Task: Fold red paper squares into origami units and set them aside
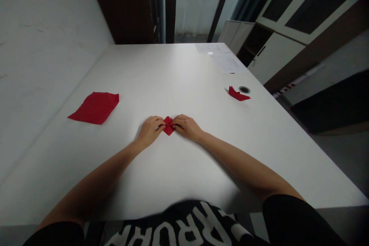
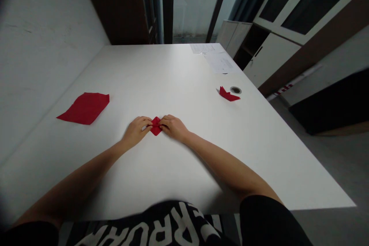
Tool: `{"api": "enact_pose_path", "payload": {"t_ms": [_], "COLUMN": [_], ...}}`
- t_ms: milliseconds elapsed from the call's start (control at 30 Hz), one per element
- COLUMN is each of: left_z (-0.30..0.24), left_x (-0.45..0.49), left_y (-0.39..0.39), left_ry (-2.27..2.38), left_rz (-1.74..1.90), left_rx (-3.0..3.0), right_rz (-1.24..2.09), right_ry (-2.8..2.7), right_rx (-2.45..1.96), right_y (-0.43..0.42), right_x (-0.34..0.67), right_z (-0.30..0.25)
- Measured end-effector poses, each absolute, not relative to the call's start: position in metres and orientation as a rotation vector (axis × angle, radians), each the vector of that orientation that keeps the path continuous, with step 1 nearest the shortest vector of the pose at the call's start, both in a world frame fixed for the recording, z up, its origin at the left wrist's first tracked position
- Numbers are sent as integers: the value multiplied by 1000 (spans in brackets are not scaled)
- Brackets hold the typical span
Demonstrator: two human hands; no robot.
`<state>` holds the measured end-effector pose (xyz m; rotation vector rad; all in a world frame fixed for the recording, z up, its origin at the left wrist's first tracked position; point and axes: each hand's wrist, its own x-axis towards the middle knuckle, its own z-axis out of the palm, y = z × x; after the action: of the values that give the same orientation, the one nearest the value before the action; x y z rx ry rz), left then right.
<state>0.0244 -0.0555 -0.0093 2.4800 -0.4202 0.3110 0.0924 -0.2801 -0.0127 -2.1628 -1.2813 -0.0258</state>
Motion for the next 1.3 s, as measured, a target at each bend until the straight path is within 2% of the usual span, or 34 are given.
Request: {"api": "enact_pose_path", "payload": {"t_ms": [300, 833, 1300], "left_z": [-8, -10, -14], "left_x": [22, 26, 23], "left_y": [-55, -57, -58], "left_ry": [-379, -219, -522], "left_rz": [284, 275, 321], "left_rx": [2453, 2439, 2618], "right_rz": [3, -77, -147], "right_ry": [-1154, -942, -978], "right_rx": [-2153, -2402, -2471], "right_y": [-279, -273, -270], "right_x": [87, 88, 89], "right_z": [-9, -16, -19]}}
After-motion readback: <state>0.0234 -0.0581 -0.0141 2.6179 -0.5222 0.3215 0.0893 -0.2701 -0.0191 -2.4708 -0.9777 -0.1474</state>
